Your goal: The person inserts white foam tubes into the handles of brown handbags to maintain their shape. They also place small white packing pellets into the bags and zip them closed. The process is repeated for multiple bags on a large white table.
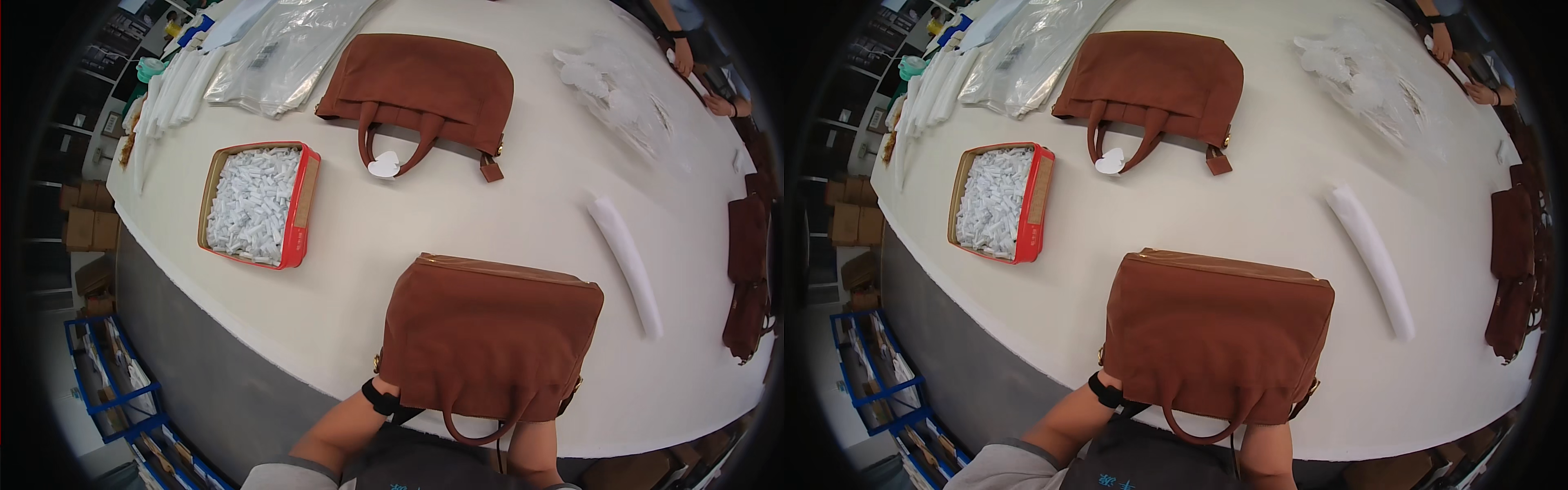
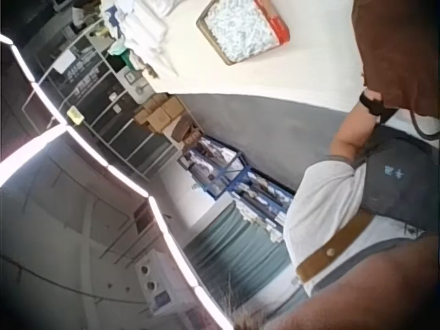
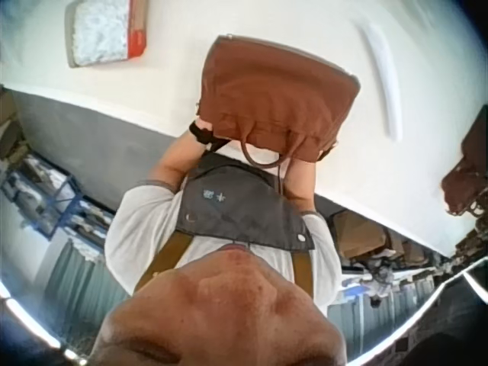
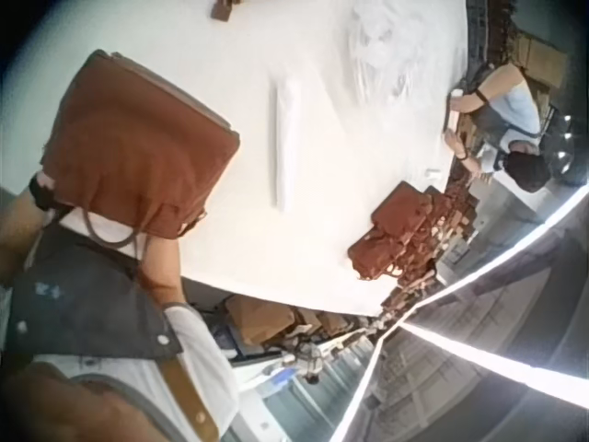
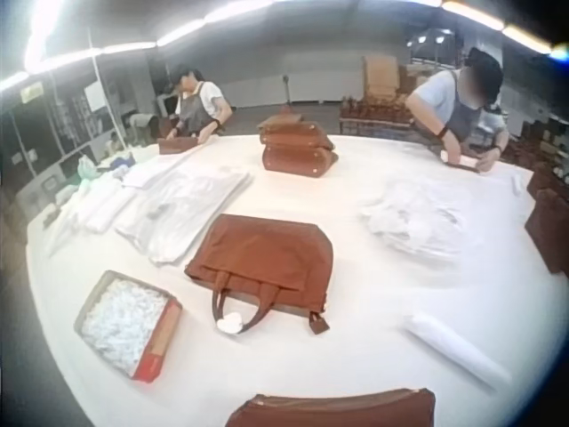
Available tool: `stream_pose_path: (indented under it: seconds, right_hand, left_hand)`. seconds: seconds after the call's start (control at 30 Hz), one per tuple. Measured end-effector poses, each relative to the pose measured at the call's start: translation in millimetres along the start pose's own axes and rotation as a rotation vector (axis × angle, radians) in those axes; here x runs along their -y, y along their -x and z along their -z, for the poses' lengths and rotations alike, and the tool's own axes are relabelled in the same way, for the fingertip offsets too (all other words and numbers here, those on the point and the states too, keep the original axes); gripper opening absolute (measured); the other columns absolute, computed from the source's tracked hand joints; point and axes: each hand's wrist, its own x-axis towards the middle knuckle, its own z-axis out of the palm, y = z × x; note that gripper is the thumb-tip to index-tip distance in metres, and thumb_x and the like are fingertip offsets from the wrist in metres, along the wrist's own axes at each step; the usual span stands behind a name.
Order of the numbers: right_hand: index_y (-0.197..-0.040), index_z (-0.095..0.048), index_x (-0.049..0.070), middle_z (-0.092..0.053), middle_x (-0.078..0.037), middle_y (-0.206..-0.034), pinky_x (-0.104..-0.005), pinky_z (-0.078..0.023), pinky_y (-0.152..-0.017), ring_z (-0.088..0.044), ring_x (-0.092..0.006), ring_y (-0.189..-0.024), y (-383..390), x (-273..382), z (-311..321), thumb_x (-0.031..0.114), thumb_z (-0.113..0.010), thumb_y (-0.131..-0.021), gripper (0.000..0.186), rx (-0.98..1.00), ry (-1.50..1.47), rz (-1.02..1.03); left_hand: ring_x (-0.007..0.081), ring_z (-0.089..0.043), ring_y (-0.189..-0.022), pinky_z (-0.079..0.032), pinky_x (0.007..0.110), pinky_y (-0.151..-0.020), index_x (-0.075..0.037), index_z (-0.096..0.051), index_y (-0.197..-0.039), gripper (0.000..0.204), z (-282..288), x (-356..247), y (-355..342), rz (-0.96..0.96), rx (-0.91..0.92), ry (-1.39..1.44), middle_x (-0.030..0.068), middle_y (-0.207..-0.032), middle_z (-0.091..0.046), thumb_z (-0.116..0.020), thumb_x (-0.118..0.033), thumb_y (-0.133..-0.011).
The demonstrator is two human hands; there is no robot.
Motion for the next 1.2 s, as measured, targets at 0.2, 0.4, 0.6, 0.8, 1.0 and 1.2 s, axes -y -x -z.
stream_pose_path:
  seconds: [0.2,0.4,0.6,0.8,1.0,1.2]
  right_hand:
    - [-0.15,-0.044,0.004,-0.047,-0.015,-0.151,-0.0396,-0.039,-0.115,-0.046,-0.0275,-0.139,9.8,-5.5,7.8,0.034,-0.059,-0.102,0.058,-0.005,0.015,-0.039]
    - [-0.149,-0.045,0.004,-0.048,-0.015,-0.15,-0.0395,-0.039,-0.115,-0.047,-0.0274,-0.138,26.8,-6.4,4.1,0.034,-0.059,-0.102,0.058,0.003,0.014,-0.102]
    - [-0.149,-0.046,0.004,-0.049,-0.015,-0.149,-0.0394,-0.039,-0.115,-0.047,-0.0273,-0.138,34.8,-3.6,0.1,0.034,-0.059,-0.102,0.057,0.027,0.0,-0.157]
    - [-0.148,-0.046,0.004,-0.05,-0.015,-0.149,-0.0393,-0.04,-0.115,-0.048,-0.0272,-0.137,44.5,-0.8,4.2,0.034,-0.059,-0.102,0.057,0.047,0.011,-0.213]
    - [-0.148,-0.047,0.004,-0.051,-0.015,-0.148,-0.0393,-0.04,-0.115,-0.049,-0.0271,-0.137,53.7,-3.5,25.8,0.034,-0.06,-0.102,0.056,0.034,0.037,-0.276]
    - [-0.147,-0.048,0.004,-0.052,-0.015,-0.147,-0.0392,-0.04,-0.115,-0.049,-0.027,-0.136,57.9,-5.2,34.1,0.034,-0.06,-0.102,0.056,0.044,0.051,-0.298]
  left_hand:
    - [0.0273,-0.047,-0.138,-0.039,0.039,-0.115,-0.006,-0.043,-0.149,0.048,1.7,0.4,2.7,-0.007,0.018,-0.004,0.0116,-0.152,-0.047,-0.047,-0.029,-0.106]
    - [0.0271,-0.048,-0.137,-0.04,0.039,-0.114,-0.006,-0.044,-0.148,0.048,24.4,22.0,17.2,-0.016,0.067,-0.016,0.0116,-0.152,-0.047,-0.048,-0.028,-0.106]
    - [0.0269,-0.049,-0.137,-0.04,0.039,-0.113,-0.006,-0.045,-0.148,0.048,46.2,33.9,35.3,-0.013,0.108,-0.054,0.0116,-0.151,-0.048,-0.049,-0.028,-0.106]
    - [0.0267,-0.049,-0.136,-0.041,0.038,-0.113,-0.005,-0.046,-0.147,0.047,59.7,30.7,52.5,0.008,0.16,-0.073,0.0116,-0.151,-0.049,-0.05,-0.027,-0.106]
    - [0.0265,-0.05,-0.136,-0.042,0.038,-0.112,-0.005,-0.047,-0.147,0.047,56.8,17.8,48.8,0.0,0.215,-0.032,0.0116,-0.15,-0.05,-0.051,-0.027,-0.105]
    - [0.0263,-0.051,-0.135,-0.042,0.038,-0.112,-0.005,-0.048,-0.146,0.047,57.8,7.7,55.6,0.032,0.227,0.003,0.0116,-0.15,-0.05,-0.052,-0.027,-0.105]
